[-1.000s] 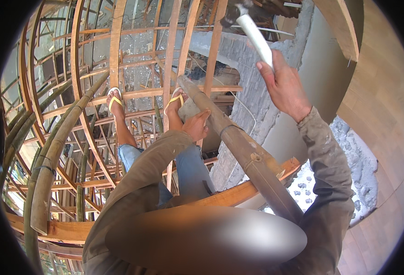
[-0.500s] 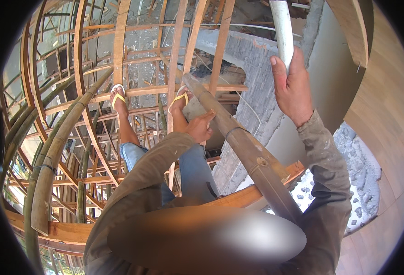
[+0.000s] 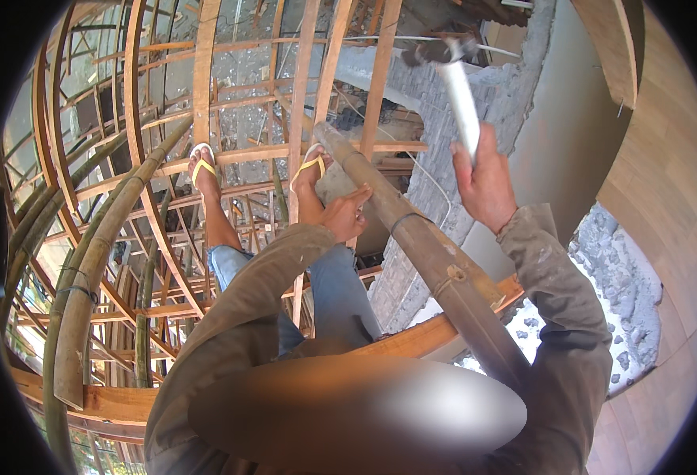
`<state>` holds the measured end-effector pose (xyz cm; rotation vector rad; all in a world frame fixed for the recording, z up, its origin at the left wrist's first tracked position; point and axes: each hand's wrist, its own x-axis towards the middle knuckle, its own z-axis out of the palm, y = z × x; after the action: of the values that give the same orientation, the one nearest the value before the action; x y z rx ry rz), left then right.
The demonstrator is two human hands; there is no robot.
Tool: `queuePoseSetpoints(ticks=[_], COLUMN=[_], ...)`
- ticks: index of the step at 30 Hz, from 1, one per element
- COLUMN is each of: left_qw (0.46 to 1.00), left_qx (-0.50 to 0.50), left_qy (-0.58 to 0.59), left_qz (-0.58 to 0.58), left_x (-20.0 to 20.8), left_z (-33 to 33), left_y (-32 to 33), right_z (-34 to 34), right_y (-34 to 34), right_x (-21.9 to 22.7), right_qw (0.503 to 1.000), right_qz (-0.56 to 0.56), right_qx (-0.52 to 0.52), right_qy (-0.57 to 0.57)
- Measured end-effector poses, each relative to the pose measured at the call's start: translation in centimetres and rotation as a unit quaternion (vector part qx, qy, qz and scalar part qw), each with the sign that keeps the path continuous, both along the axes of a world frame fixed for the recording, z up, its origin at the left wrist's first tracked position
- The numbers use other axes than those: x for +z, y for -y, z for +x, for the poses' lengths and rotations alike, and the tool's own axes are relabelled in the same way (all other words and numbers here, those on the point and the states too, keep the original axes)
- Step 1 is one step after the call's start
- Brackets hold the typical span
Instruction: The person uses a hammer to drive nails into bamboo poles and wooden planks to assemble a scaffolding structure. They repeatedly position planks and strike nails to secure the framework.
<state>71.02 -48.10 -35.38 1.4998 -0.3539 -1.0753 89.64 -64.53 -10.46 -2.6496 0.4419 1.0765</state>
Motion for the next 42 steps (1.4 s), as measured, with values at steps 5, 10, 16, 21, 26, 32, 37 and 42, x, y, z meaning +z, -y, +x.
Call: queuePoseSetpoints(ticks=[5, 10, 16, 21, 26, 32, 37, 42], left_qw=[0.999, 0.999, 0.999, 1.0, 1.0, 1.0, 1.0, 0.999], left_qx=[0.034, 0.024, 0.017, 0.006, 0.004, 0.003, -0.016, 0.042], left_qy=[0.035, 0.037, 0.047, 0.02, 0.022, 0.014, -0.006, -0.005], left_qz=[-0.001, -0.017, -0.002, -0.015, -0.006, 0.002, 0.018, -0.009], left_x=[0.3, -0.5, -0.1, 0.0, 0.0, 0.0, 0.0, 0.3], left_z=[-0.4, -0.3, -0.3, 0.1, -0.1, -0.3, -0.1, -0.3], left_y=[-0.2, 0.1, 0.2, -0.1, -0.1, 0.2, 0.3, 0.2], right_z=[-0.8, 3.2, -2.3, 1.9, -4.1, -5.5, -7.6, -7.0], right_y=[0.9, 1.7, -0.4, 1.5, 0.2, 5.9, 5.8, 7.0], right_x=[1.3, -0.3, 0.1, 0.0, 0.4, -1.0, -0.2, 0.2], right_qw=[0.959, 0.991, 0.945, 0.999, 0.911, 0.993, 0.96, 0.984], right_qz=[-0.044, 0.01, -0.048, -0.001, -0.08, -0.017, -0.033, -0.027], right_qx=[0.128, -0.021, 0.132, -0.024, 0.104, -0.03, 0.075, -0.11], right_qy=[-0.249, 0.135, -0.294, 0.04, -0.391, -0.111, -0.266, -0.14])
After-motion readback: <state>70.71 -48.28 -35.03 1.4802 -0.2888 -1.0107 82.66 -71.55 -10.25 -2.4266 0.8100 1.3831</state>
